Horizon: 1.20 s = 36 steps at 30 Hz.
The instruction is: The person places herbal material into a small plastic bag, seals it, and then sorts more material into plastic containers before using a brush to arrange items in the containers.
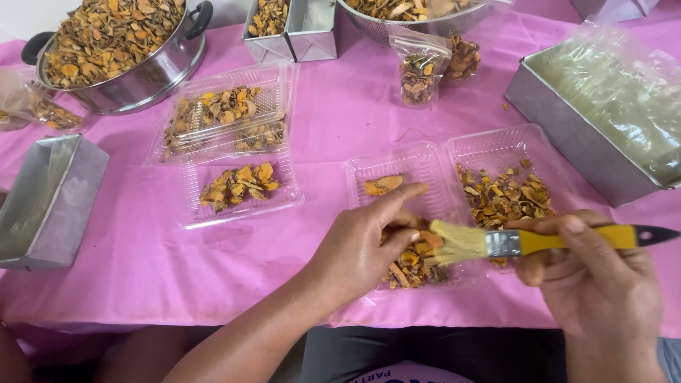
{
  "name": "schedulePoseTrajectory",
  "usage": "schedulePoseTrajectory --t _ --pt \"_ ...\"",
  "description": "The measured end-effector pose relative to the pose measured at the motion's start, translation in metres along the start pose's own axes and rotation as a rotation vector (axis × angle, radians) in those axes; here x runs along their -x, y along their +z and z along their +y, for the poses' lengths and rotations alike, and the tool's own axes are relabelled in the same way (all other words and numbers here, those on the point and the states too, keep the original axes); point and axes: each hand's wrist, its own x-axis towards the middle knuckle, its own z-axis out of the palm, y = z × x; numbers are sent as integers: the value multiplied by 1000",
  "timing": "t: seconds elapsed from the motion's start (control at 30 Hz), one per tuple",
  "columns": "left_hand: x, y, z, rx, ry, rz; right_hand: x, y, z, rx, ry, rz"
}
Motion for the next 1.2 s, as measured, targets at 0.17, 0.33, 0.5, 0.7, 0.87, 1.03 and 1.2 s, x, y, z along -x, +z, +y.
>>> schedulePoseTrajectory --t 0.17,0.33,0.5,0.7,0.87,1.03,1.2 --pt "-35 -14 -34 -129 216 169 2 -29 -8 120 -73 -41" --pt "-71 -17 -79 -1015 581 349 5 -46 -7 351 -161 12" --pt "-68 -11 -82 -1133 491 221 7 -51 -8 403 -151 38" --pt "-26 -2 -27 -880 345 -23 8 -63 -3 433 -162 10" --pt "-8 39 -27 -745 396 -183 13 -40 -5 470 -153 38" --pt "-8 49 -23 -855 389 -91 18 -40 -7 461 -151 62" --pt "-10 43 -25 -713 301 -125 18 -40 -8 497 -152 103"
